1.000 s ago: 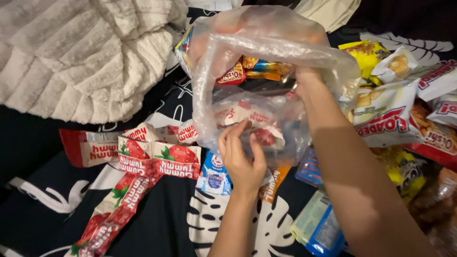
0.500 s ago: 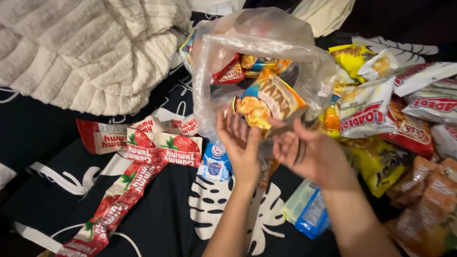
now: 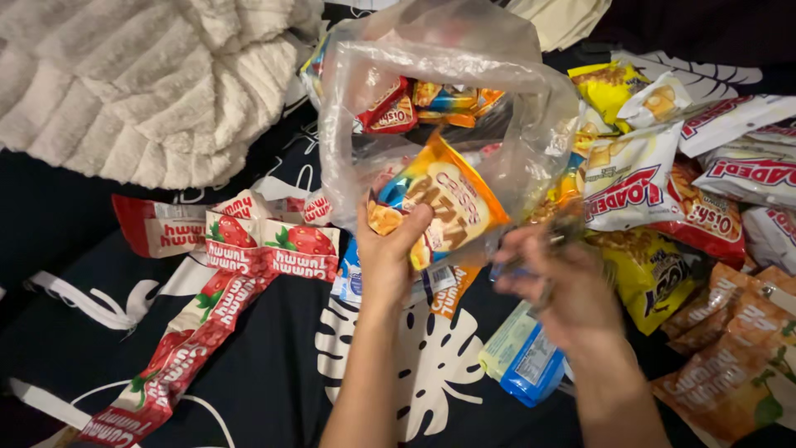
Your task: The person uses scissors to cut open multiple snack packages, including chips and crackers, one at a time. Each opened package is placed into a clear plastic bag. The person repeats this process for several different snack types throughout the clip.
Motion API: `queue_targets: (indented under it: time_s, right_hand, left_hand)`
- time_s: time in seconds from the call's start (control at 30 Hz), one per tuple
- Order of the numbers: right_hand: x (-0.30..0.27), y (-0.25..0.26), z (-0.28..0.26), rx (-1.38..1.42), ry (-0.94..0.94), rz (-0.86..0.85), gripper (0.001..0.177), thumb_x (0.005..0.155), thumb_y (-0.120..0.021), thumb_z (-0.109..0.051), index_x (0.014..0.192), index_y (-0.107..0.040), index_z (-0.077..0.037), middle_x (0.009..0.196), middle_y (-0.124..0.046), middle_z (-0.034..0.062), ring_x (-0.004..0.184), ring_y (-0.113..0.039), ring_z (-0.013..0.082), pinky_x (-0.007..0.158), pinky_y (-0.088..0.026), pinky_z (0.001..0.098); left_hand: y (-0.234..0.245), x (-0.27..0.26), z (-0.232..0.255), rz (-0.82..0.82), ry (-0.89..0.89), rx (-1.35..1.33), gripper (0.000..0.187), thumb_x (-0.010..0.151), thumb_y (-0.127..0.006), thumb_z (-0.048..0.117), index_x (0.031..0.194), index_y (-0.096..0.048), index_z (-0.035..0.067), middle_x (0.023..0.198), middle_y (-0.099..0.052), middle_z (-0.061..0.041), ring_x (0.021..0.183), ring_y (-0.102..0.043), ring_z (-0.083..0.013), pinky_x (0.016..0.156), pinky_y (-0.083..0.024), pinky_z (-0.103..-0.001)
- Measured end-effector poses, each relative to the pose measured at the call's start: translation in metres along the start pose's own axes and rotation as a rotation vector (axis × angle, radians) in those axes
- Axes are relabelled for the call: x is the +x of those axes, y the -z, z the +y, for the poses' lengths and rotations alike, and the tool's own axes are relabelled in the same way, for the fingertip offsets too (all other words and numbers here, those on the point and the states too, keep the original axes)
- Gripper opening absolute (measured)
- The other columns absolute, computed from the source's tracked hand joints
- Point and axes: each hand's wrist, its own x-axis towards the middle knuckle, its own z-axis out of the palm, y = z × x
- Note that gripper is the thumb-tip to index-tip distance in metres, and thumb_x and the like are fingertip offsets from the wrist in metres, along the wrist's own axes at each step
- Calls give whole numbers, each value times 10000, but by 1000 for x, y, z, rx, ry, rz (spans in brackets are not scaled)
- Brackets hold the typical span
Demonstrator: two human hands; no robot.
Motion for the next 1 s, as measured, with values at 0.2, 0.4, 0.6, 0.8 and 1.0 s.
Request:
queue_targets:
  time_s: [0.2,0.4,0.6,0.8,1.0]
  right_hand:
    - [5,19,0,-277,238,65,228,1004,-670,-173,1210,-729,-95,869,-644,-22,697,-542,42,560,-361,183]
    - [9,21,-1,-290,166,112,168,910,-722,-122,1073,-700,-86,809,-615,-63,606,-456,10,499,-327,188]
    - [13,34,-3,-239,191,106,113,926,-754,-114,967,-652,-90,779,-532,-87,618,-440,2,499,-316,184]
    - [17,41,-2,-195,212,117,105,912,-746,-95,970,-659,-89,767,-567,-69,559,-434,18,458,-291,197]
    - [18,45,-5,-151,193,84,81,934,-714,-70,979,-646,-69,802,-639,-37,607,-532,23,493,-358,184]
  left_hand:
    - [1,-8,3,-285,59,361,623,736,-878,-35,1277,-569,-36,1119,-691,-97,994,-694,-170,888,-588,-326]
    - [9,-7,-3,-444,105,425,600,728,-883,-4,1256,-597,-18,1108,-702,-51,993,-674,-132,915,-569,-297]
    - [18,-1,-21,-313,244,30,263,953,-719,78,1180,-609,2,1064,-702,-83,919,-677,-127,849,-553,-279]
    - [38,10,-27,-174,334,-92,157,1011,-676,54,879,-620,-11,977,-761,-118,777,-665,-148,676,-509,-271]
    - [50,17,-44,-70,39,24,101,1017,-719,42,941,-670,-2,805,-607,-12,708,-541,-90,687,-477,-240]
